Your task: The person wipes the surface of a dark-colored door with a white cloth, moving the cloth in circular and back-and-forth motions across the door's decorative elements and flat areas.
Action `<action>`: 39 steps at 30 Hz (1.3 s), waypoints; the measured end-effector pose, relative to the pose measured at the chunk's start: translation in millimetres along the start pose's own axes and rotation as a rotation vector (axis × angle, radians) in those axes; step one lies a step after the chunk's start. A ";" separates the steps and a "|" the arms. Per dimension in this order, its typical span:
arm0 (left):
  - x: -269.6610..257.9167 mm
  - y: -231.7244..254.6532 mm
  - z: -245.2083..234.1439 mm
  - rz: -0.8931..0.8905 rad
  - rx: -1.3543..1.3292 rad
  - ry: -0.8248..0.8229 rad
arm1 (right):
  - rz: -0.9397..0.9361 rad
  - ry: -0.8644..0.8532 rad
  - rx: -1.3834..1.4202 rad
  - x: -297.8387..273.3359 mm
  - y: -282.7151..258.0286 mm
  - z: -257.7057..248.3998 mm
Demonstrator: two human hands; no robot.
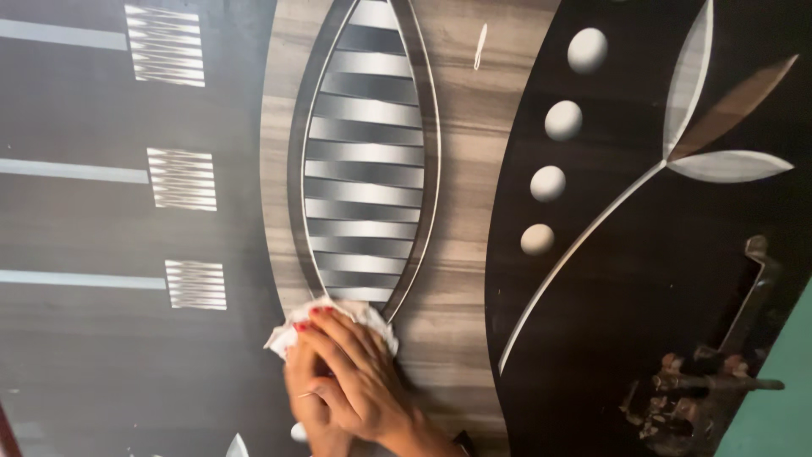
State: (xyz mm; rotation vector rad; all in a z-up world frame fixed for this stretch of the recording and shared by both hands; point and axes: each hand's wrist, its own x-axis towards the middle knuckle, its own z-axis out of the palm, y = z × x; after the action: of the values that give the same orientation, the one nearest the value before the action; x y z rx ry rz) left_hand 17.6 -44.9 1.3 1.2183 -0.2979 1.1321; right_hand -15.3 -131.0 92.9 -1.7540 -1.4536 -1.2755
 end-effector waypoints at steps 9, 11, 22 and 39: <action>60.4 92.8 6.3 0.464 0.367 0.068 | -0.185 -0.061 -0.604 149.4 37.7 -30.8; 70.9 94.3 9.5 0.528 0.418 0.074 | -0.190 -0.009 -0.647 194.1 42.5 -35.3; 66.3 78.2 0.0 0.559 0.368 0.099 | -0.351 -0.184 -0.722 134.2 36.3 -31.5; 41.5 103.0 61.7 0.594 0.551 -0.162 | -0.144 0.030 -0.890 215.5 109.0 -142.7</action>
State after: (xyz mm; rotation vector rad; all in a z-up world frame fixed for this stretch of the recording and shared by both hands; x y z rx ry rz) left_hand -23.8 -84.1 114.9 1.7792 -0.5140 1.7002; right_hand 35.8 -186.0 363.1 -2.1418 -1.0585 -2.2436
